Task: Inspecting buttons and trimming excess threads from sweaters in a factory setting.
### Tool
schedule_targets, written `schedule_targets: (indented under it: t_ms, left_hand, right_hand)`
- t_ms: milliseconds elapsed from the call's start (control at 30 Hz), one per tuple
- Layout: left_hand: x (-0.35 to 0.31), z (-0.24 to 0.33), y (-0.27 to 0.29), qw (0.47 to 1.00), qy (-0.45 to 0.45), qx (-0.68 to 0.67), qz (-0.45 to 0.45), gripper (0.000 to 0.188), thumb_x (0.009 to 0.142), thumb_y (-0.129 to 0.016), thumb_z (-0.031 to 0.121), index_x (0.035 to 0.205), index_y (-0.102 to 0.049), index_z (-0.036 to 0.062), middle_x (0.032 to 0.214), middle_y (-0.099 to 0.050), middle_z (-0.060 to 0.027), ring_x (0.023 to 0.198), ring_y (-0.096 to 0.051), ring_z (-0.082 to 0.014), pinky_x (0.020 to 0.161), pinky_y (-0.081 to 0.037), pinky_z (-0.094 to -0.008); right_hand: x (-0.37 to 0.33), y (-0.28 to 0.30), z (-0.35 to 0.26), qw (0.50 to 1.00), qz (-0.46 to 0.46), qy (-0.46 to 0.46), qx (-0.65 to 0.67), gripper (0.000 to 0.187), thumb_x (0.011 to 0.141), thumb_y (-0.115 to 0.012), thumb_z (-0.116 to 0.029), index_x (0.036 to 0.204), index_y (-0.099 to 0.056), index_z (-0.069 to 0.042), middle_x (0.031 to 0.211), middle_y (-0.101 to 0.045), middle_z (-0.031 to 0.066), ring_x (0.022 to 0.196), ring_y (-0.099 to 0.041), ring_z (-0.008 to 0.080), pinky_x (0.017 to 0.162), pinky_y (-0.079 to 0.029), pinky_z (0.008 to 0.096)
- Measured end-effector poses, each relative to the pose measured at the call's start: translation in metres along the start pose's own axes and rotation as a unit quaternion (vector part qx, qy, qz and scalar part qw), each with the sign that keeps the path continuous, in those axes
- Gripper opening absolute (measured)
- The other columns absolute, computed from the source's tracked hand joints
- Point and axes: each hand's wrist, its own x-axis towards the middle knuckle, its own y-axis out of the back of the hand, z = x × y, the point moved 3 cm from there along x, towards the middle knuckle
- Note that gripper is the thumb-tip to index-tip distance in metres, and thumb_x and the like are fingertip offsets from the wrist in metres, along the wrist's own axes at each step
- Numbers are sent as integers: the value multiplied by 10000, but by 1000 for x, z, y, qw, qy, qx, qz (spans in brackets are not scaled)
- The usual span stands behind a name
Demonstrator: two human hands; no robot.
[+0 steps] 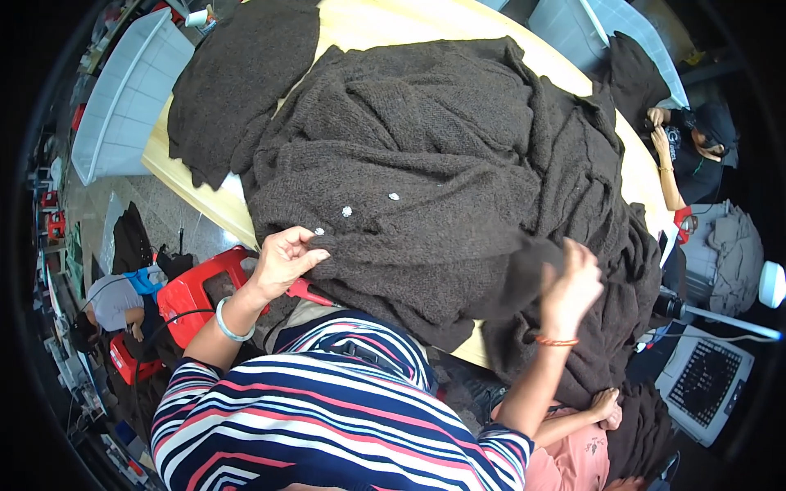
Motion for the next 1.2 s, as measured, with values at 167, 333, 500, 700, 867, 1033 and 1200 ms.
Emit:
schedule_targets:
  t_ms: [167,333,500,700,867,1033,1200]
  left_hand:
    - [-9,1,-5,999,-8,-38,1,137,895,-675,-20,1017,-617,1,894,-645,7,736,-567,0,626,-445,-150]
    - [-10,17,-14,998,45,-27,-37,94,953,-632,87,994,-623,3,777,-637,-14,629,-591,-51,553,-477,-189]
    - [-18,14,-12,997,59,-32,-47,179,990,-588,169,943,-627,1,737,-639,-25,606,-602,-70,538,-491,-202]
    - [-21,14,-9,999,23,14,-36,203,998,-571,175,894,-625,10,717,-621,-22,614,-589,-73,556,-483,-212]
    - [-26,23,-15,988,-89,119,-37,142,980,-583,98,878,-604,1,715,-569,6,631,-551,-57,567,-442,-215]
    - [-33,-3,-12,998,-28,57,2,131,978,-593,111,895,-614,13,728,-592,1,637,-568,-56,580,-456,-206]
    - [-22,-22,-4,994,85,-70,5,119,957,-639,144,949,-639,25,853,-683,-53,698,-633,-88,628,-521,-224]
  right_hand:
    - [-19,13,-164,817,-134,206,522,322,812,-717,-39,1129,-666,-58,1201,-643,135,1059,-637,252,842,-536,319]
    - [-37,-25,-231,683,-334,153,632,302,892,-678,-63,1185,-635,-2,952,-651,59,681,-578,77,636,-501,232]
    - [-43,-51,-230,539,-508,28,672,169,935,-677,-134,1029,-666,7,765,-617,-25,628,-535,25,561,-447,186]
    - [-45,-52,-228,465,-537,11,704,174,922,-696,-133,1011,-658,12,793,-616,-22,643,-521,20,570,-439,189]
    - [-56,-48,-230,538,-449,50,712,160,912,-706,-148,968,-665,-5,749,-582,-57,628,-463,-8,534,-369,175]
    - [-60,-37,-230,667,-388,108,627,113,859,-693,-79,935,-658,-4,786,-552,-48,639,-434,5,533,-350,196]
    - [-60,-31,-233,732,-298,235,566,149,786,-646,-22,924,-617,28,865,-600,155,762,-632,287,660,-510,348]
